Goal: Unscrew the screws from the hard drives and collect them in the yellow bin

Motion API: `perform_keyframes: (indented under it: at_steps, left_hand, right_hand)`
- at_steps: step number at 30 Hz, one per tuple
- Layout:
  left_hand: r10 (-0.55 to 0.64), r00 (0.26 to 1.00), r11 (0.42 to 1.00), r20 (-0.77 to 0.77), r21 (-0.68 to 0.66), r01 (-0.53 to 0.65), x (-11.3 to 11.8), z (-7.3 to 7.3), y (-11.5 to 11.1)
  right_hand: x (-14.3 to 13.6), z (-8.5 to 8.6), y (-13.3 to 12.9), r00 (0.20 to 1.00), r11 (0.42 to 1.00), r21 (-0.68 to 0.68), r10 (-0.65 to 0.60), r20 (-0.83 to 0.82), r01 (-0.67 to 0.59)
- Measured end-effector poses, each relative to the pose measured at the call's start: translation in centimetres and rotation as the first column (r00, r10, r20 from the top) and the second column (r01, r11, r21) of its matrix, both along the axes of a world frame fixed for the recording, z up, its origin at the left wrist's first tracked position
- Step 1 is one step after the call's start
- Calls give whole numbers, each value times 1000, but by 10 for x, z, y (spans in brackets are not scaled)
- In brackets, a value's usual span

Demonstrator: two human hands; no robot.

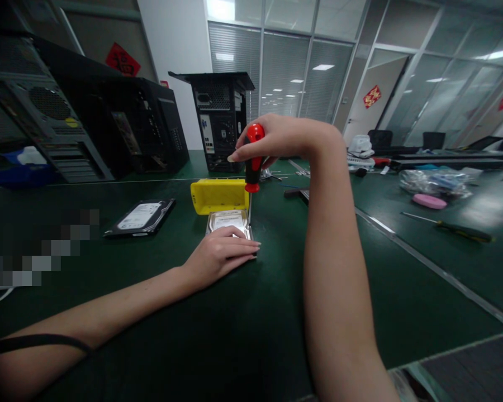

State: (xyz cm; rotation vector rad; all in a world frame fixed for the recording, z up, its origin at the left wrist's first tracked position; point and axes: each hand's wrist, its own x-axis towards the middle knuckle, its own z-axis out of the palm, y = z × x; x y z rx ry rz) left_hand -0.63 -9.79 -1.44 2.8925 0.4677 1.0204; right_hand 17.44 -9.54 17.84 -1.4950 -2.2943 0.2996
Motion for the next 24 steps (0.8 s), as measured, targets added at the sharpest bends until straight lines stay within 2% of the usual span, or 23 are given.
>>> perform_keyframes:
  at_steps: [18,21,24]
  left_hand:
    - [7,1000,999,3,-49,-7,-1,0,1]
    - [49,999,995,6,-83,-48,-2,10,-2]
    - [106,991,975,-81,-187,-120,-15,37,-10]
  right_hand:
    - [0,0,0,1000,1000,-9,1,-6,-1]
    - [1,0,1,1000,1000,-6,12,3,-12]
    - [2,0,3,1000,1000,-4,21,-8,-21]
